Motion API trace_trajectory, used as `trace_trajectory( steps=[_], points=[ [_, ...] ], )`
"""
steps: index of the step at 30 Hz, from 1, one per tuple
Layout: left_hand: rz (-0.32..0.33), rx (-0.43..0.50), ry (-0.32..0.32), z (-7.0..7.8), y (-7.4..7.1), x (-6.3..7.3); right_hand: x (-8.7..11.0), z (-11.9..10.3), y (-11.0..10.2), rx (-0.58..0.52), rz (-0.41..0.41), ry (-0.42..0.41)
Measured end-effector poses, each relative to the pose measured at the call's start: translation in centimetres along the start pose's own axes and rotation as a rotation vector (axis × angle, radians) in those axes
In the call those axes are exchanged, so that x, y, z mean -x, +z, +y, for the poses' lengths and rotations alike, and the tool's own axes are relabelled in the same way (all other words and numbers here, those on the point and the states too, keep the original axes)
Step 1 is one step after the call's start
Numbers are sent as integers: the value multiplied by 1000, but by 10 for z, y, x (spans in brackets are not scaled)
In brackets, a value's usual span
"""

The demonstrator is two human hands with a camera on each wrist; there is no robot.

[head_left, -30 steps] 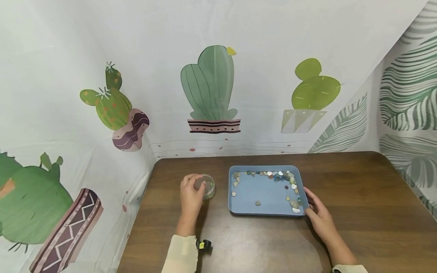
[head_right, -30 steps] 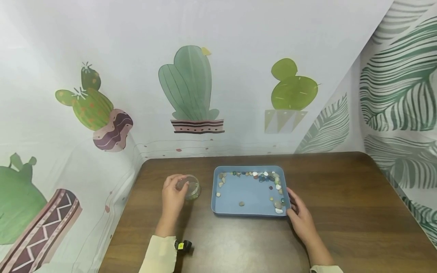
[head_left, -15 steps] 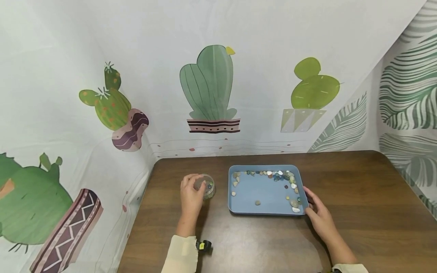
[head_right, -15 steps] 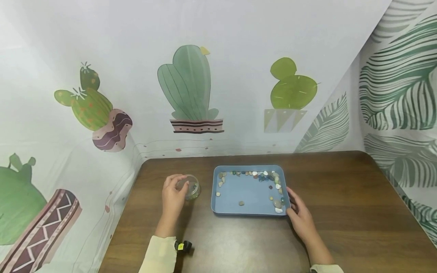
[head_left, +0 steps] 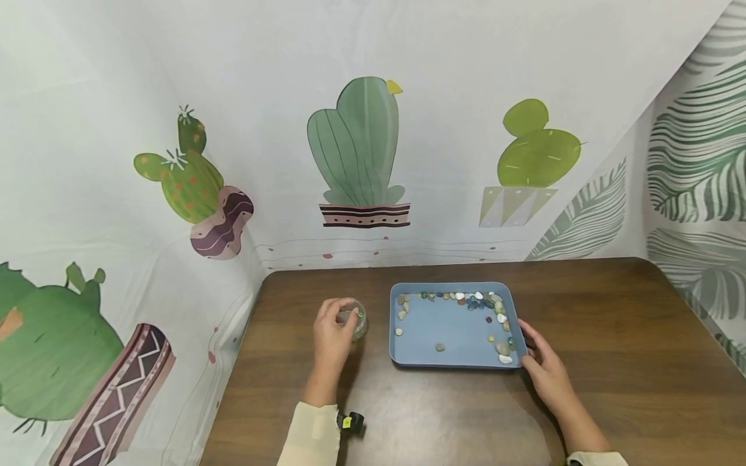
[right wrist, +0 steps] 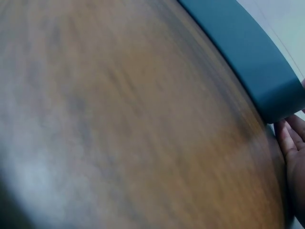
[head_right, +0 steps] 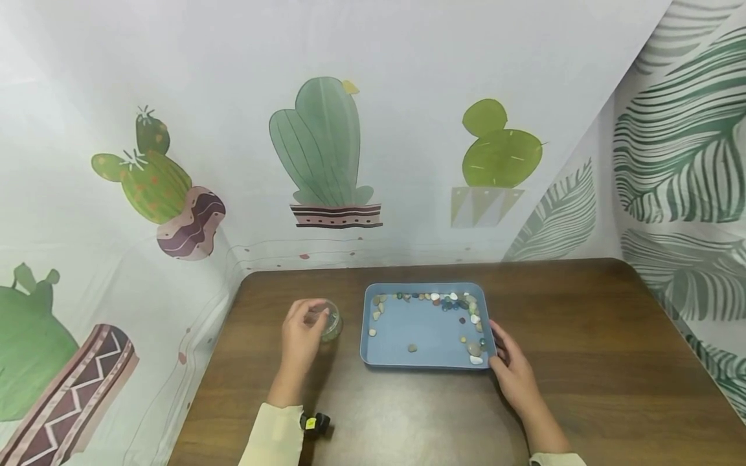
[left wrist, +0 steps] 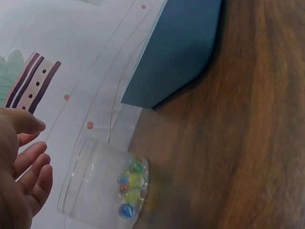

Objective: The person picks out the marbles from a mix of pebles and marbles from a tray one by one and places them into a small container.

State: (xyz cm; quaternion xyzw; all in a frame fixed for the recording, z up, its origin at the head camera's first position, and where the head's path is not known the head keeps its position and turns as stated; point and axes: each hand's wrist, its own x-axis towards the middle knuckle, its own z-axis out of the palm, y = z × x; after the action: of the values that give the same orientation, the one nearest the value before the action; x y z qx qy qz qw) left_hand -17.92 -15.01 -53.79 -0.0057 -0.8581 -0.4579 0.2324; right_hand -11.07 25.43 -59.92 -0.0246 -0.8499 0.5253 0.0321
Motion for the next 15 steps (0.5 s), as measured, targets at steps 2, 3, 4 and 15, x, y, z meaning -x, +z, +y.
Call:
trace_trajectory(
  steps=[2, 3, 4, 15],
  points=[
    [-5, 10, 28, 3, 1, -1, 0, 0, 0, -2, 0, 3],
    [-10, 17, 43, 4, 2, -1, 0, 0, 1, -2, 2, 3],
    [-14, 22, 58, 4, 4, -1, 1, 0, 1, -2, 3, 4],
    [-118, 27, 144, 18, 24, 4, 0, -2, 0, 7, 4, 22]
  ],
)
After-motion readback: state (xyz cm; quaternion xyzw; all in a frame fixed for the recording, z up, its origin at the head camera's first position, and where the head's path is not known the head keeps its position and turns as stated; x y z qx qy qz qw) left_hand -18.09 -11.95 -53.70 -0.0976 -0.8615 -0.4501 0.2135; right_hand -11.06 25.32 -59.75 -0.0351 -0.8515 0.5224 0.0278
